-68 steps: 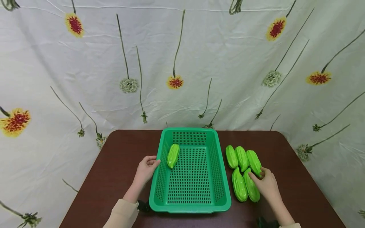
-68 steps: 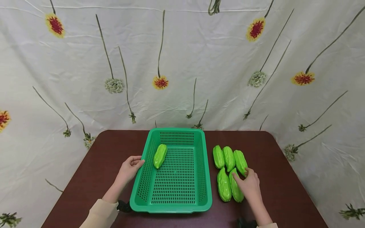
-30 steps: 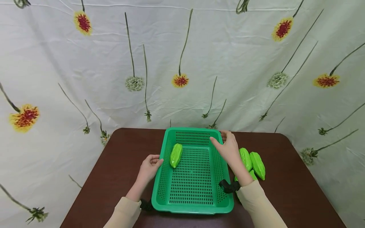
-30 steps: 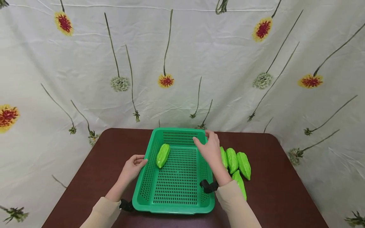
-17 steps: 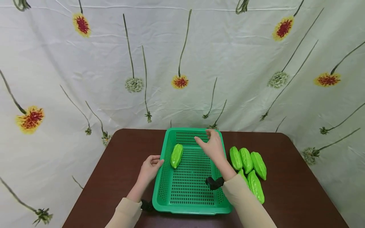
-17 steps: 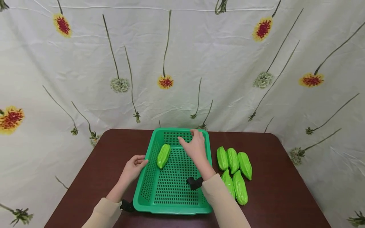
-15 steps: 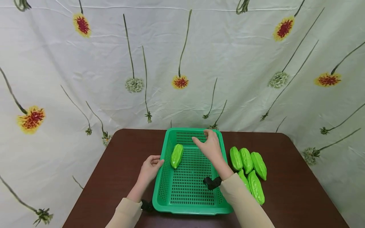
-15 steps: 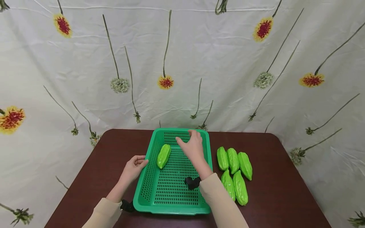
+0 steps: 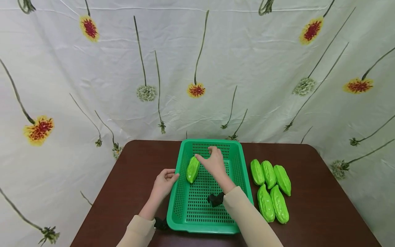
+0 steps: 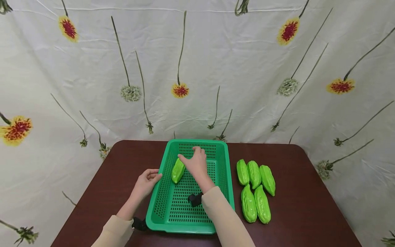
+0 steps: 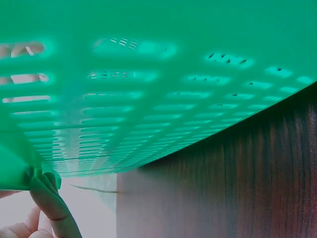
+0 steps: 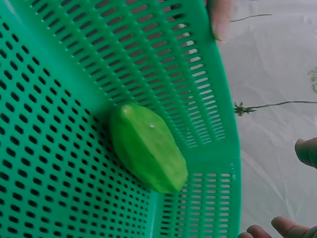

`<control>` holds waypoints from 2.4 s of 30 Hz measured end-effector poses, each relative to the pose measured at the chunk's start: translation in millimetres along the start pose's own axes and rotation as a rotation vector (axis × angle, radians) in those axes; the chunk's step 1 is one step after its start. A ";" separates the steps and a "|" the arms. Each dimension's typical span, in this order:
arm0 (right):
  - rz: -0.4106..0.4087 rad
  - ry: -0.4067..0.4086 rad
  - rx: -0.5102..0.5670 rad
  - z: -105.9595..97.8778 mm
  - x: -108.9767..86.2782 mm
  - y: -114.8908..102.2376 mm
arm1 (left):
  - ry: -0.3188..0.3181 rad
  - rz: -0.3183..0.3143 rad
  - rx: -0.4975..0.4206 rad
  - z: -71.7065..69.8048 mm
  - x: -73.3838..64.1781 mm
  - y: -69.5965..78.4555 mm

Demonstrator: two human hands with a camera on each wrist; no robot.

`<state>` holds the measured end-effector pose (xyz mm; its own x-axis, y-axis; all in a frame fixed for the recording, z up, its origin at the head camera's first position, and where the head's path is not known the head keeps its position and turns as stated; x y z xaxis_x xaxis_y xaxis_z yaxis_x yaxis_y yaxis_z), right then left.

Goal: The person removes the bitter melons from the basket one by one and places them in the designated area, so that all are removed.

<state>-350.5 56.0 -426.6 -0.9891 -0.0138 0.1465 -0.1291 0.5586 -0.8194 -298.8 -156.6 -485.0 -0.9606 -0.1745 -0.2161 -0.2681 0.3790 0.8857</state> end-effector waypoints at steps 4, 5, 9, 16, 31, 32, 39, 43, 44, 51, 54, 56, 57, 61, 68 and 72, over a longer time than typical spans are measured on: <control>0.029 -0.015 0.010 14.2 -0.9 6.3 | 0.002 0.002 -0.002 0.7 2.4 -0.5; 0.037 -0.019 0.011 17.6 -1.6 7.5 | 0.000 0.000 -0.003 1.0 2.8 -0.9; 0.064 -0.034 0.003 31.4 -3.9 14.3 | -0.010 -0.009 -0.002 1.8 2.8 -3.1; 0.079 -0.032 -0.020 43.7 -5.1 22.5 | -0.011 0.005 -0.008 1.7 0.7 -2.3; 0.137 -0.044 -0.033 64.4 -12.5 37.9 | -0.002 0.009 -0.011 1.6 -3.0 -0.8; 0.141 -0.049 -0.035 65.9 -12.9 39.1 | 0.000 0.009 -0.010 1.6 -3.2 -0.9; 0.143 -0.067 -0.010 73.9 -13.6 44.4 | 0.004 0.022 -0.015 1.9 -5.1 0.5; 0.140 -0.078 -0.007 78.3 -15.3 46.8 | 0.008 0.028 -0.018 1.3 -6.3 1.1; 0.143 -0.083 -0.009 79.3 -15.9 47.5 | 0.010 0.027 -0.019 1.1 -6.5 0.7; 0.155 -0.104 -0.015 81.8 -17.5 49.7 | 0.017 0.031 -0.018 1.4 -6.0 0.0; 0.161 -0.108 -0.006 82.9 -17.6 51.0 | 0.016 0.033 -0.015 1.6 -6.1 -0.1; 0.169 -0.112 0.001 83.8 -17.8 52.4 | 0.018 0.037 -0.010 2.0 -6.0 -0.2; 0.171 -0.113 0.004 84.3 -17.7 53.0 | 0.018 0.039 -0.009 2.2 -5.8 -0.2; 0.193 -0.116 0.014 85.4 -18.0 55.9 | 0.023 0.037 -0.007 2.8 -5.0 -0.9; 0.204 -0.114 0.030 83.7 -17.9 55.9 | 0.019 0.042 -0.021 1.9 -4.4 -1.2; 0.215 -0.124 0.043 83.1 -18.1 56.1 | 0.013 0.034 -0.023 2.7 -5.1 -2.2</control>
<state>-345.7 18.7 -521.3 -0.9949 -0.0012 -0.1005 0.0850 0.5234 -0.8478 -293.5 -154.0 -487.0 -0.9681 -0.1741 -0.1804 -0.2335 0.3639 0.9017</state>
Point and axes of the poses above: each hand's wrist, its own x-axis towards the middle knuckle, its own z-axis out of the palm, y = z × x, the point moved 10 cm from there along x, towards the middle knuckle, and after that the axes turned 8 degrees about -z, right-handed, at the moved point
